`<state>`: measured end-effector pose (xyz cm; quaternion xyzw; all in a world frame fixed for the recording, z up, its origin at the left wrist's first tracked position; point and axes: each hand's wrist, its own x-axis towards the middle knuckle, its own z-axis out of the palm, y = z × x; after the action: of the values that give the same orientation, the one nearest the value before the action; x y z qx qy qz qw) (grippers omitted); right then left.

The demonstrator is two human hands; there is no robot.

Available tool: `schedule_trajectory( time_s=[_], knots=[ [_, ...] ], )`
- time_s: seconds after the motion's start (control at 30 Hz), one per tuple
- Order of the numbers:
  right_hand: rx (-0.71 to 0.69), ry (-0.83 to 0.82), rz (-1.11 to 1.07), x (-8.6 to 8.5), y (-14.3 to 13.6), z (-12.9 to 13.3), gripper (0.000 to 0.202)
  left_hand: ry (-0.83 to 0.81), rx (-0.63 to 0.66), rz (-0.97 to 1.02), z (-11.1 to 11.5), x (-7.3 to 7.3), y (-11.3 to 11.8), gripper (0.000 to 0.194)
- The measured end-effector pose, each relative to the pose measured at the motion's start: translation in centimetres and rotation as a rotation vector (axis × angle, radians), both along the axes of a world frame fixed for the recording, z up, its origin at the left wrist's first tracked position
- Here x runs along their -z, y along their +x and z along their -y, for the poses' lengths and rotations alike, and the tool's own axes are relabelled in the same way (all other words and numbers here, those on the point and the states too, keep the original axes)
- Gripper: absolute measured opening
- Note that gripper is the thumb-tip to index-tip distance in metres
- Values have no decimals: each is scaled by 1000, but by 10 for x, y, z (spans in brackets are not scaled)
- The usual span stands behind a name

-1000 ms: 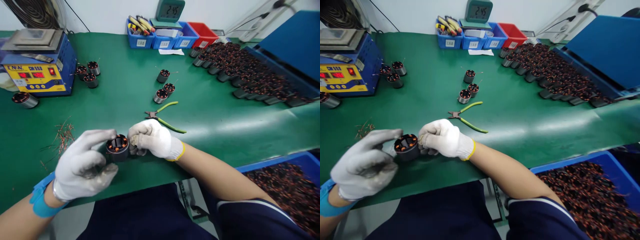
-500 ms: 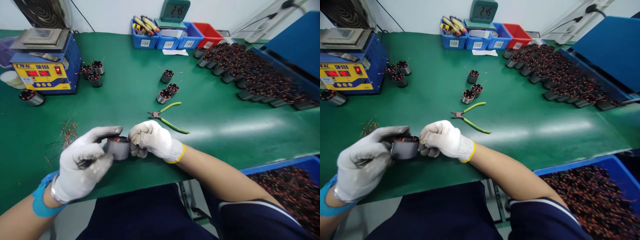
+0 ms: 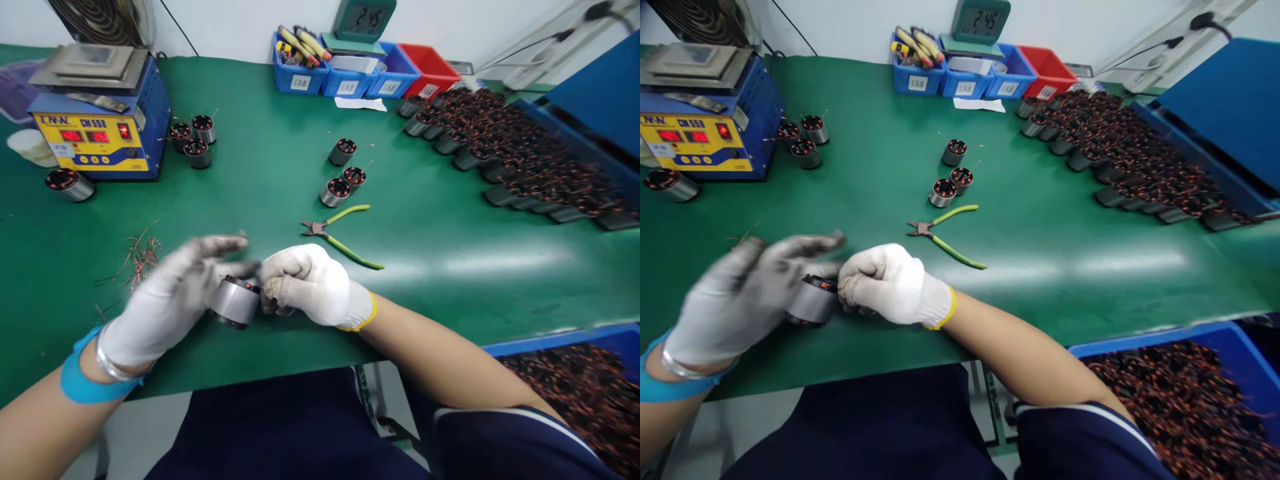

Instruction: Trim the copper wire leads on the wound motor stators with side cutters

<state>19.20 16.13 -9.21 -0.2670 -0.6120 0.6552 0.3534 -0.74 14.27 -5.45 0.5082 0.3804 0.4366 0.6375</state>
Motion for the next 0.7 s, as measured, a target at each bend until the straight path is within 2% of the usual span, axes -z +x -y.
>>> schedule_trajectory(
  time_s=[0.03, 0.07, 0.1, 0.2, 0.23, 0.27, 0.33, 0.43, 0.53, 0.6, 0.67, 0.7],
  knots=[
    [12, 52, 37, -1, 0, 0, 7, -27, 104, -167, -1, 3, 0, 28],
    [29, 77, 62, -1, 0, -1, 7, 14, 174, -344, -2, 6, -1, 32],
    [44, 65, 77, 0, 0, -2, 8, 143, 174, -497, -3, 11, -2, 34],
    [72, -106, 87, 4, -3, -8, 14, 761, -82, -798, -4, 26, -2, 38],
    [75, -141, 111, 6, -4, -11, 16, 914, -149, -872, -5, 31, -1, 43],
    [75, -125, 168, 8, -4, -13, 17, 1001, -182, -947, -6, 36, -1, 48],
    [77, 58, 372, 9, -1, -17, 19, 1009, -188, -1077, -10, 42, 0, 55],
    [154, 527, 666, 7, 8, -19, 26, 919, -123, -1154, -16, 45, 1, 58],
    [290, 919, 739, 5, 15, -18, 59, 899, -113, -1114, -18, 43, 0, 58],
    [305, 1065, 819, 6, 14, -17, 52, 915, -144, -1059, -17, 42, 0, 50],
    [256, 1121, 962, 6, 10, -14, 36, 943, -147, -1042, -15, 41, 0, 30],
    [226, 1133, 1035, 6, 7, -12, 34, 955, -137, -1050, -15, 41, 1, 19]
  ],
)
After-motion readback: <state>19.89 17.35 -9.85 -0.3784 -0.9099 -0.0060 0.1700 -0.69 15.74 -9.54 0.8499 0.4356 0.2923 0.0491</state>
